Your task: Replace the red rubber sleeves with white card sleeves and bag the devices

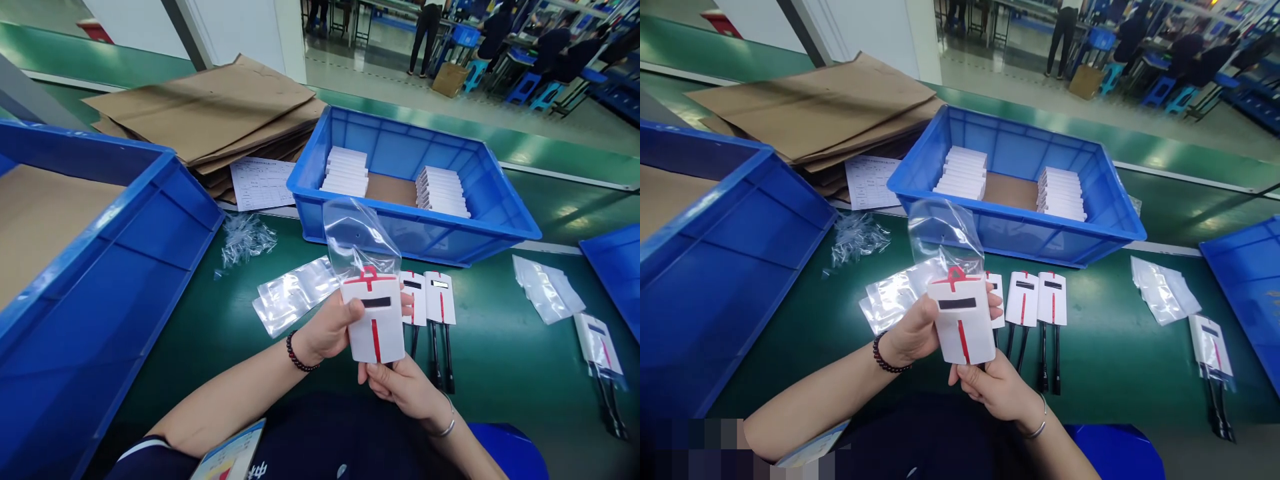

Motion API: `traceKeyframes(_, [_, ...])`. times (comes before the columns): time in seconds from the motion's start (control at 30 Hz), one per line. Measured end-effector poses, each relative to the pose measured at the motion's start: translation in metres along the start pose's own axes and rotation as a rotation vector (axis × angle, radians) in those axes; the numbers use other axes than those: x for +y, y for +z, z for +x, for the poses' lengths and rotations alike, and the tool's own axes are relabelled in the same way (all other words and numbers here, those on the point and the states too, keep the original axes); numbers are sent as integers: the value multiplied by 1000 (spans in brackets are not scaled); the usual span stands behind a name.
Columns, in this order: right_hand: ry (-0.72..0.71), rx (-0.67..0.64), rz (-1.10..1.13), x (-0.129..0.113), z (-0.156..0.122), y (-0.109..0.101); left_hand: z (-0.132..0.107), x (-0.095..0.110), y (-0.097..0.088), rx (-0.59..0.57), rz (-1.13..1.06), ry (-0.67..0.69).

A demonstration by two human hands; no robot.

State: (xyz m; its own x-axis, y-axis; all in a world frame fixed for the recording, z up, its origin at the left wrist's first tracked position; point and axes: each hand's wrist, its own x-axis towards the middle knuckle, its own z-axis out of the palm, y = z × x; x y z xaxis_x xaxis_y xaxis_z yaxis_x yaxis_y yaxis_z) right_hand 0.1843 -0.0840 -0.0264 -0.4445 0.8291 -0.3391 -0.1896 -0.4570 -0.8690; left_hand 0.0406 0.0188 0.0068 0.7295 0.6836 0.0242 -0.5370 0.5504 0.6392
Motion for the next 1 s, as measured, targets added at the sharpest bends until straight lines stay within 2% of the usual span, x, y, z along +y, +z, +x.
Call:
traceKeyframes(0.17, [-34, 1, 19, -2, 1, -1, -16, -12, -3, -85, 96, -90])
traceKeyframes(0.3, [-66, 7, -39, -3, -1, -3, -18, -6, -10, -167, 184, -191])
traceKeyframes(0.37, [-74, -10, -60, -4, -2, -3, -14, 2, -13, -109, 184, -116])
traceKeyframes(0.47, [-48, -46, -69, -2, -2, -3, -2, 14, -13, 71, 73, 66])
traceKeyframes(0.5, [-36, -49, -65, -1, -2, -3, 1, 16, -12, 106, 29, 70])
traceKeyframes(0.63, [0, -9, -3, 1, 1, -1, 5, 14, -3, 181, -19, -76])
traceKeyframes(0.73, [33, 4, 50, 0, 2, 0, -2, 5, 4, 222, 36, -104])
traceKeyframes(0.83, [51, -5, 80, -1, 3, 0, -12, -3, 8, 219, 120, -124])
traceKeyframes(1.0, [0, 10, 129, -2, 5, 0, -21, -10, 8, 184, 207, -238])
